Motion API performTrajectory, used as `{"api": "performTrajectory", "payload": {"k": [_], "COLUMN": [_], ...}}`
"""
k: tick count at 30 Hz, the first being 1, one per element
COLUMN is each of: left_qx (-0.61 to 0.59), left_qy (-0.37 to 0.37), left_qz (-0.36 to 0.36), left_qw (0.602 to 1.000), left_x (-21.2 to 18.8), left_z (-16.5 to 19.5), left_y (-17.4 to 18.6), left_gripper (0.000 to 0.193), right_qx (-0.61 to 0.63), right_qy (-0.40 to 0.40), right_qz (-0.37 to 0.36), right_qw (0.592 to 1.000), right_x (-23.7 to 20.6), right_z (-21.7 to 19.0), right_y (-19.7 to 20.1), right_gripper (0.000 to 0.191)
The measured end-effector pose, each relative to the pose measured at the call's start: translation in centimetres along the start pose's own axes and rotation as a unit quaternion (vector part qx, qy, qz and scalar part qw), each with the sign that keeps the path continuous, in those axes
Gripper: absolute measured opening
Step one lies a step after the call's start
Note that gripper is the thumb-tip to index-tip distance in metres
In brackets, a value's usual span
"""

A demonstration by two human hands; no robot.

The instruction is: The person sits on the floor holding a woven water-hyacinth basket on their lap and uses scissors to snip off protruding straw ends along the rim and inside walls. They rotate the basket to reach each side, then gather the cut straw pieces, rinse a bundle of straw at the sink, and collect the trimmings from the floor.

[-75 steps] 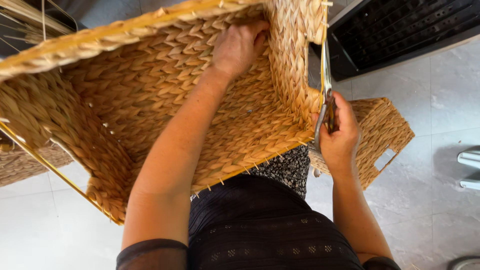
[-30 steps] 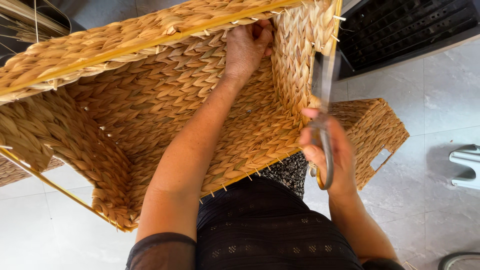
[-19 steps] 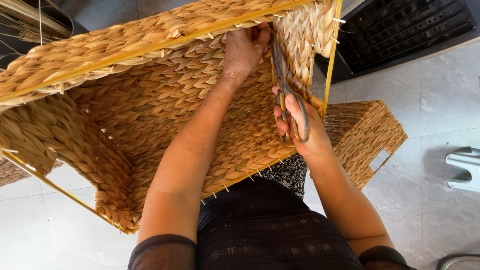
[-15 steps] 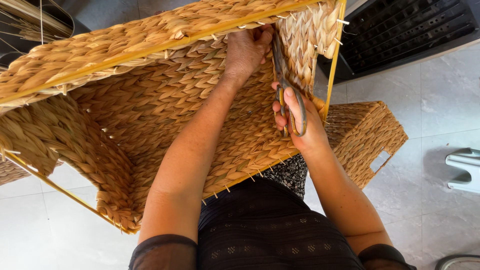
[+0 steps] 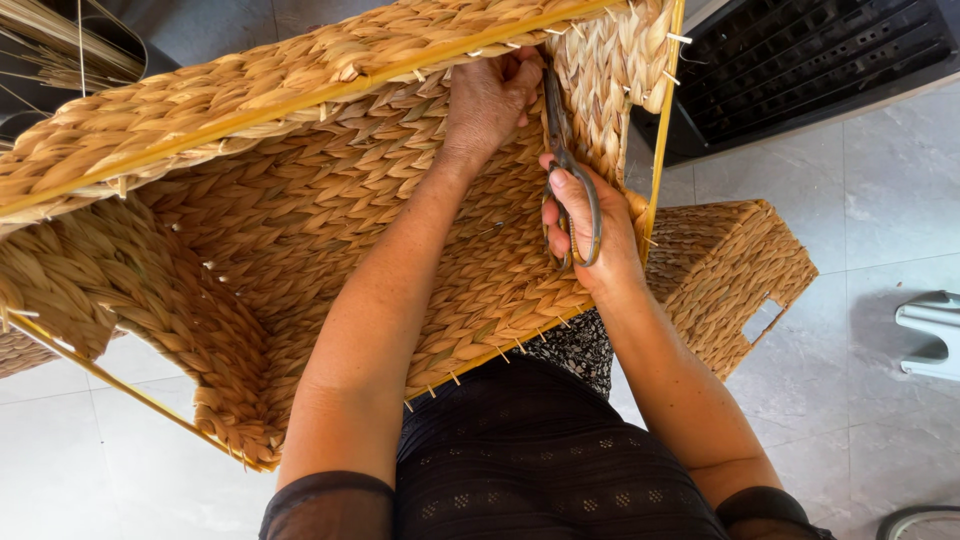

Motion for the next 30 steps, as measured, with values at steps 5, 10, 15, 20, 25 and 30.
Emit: {"api": "performTrajectory", "payload": {"k": [5, 10, 15, 20, 25, 30], "left_qx": [-0.031, -0.029, -0.011, -0.025, -0.010, 0.036], "left_qy": [0.015, 0.023, -0.038, 0.008, 0.035, -0.037], "left_qz": [-0.003, -0.025, -0.015, -0.040, -0.059, -0.012], "left_qw": [0.999, 0.999, 0.999, 0.999, 0.998, 0.999], "left_x": [0.6, 1.3, 1.3, 0.9, 0.7, 0.5], "left_z": [-0.7, -2.0, -2.4, -1.9, -1.7, -1.7], "left_y": [-0.1, -1.4, -2.5, -2.4, -1.5, -1.0], "left_gripper": [0.019, 0.024, 0.028, 0.030, 0.028, 0.031], "right_qx": [0.001, 0.031, 0.046, 0.043, 0.044, 0.052], "right_qy": [-0.006, -0.023, -0.031, -0.014, 0.001, 0.014], "right_qz": [0.004, 0.027, 0.041, 0.028, 0.011, 0.017], "right_qw": [1.000, 0.999, 0.998, 0.999, 0.999, 0.998], "right_x": [-0.8, -3.1, -4.2, -4.9, -5.0, -4.2], "right_z": [-0.2, -0.6, -0.9, -1.5, -1.7, -1.5], "right_y": [0.1, 0.0, -0.1, -0.2, 0.0, -0.1], "right_gripper": [0.048, 0.053, 0.057, 0.060, 0.062, 0.062]}}
Point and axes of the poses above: each hand's wrist, its own x-axis towards the middle knuckle, its own y-axis out of the back of the hand, z = x × y, the point moved 1 cm from there along x, towards the middle knuckle, and after that the axes turned 13 degrees about y, right-handed, at the moved point
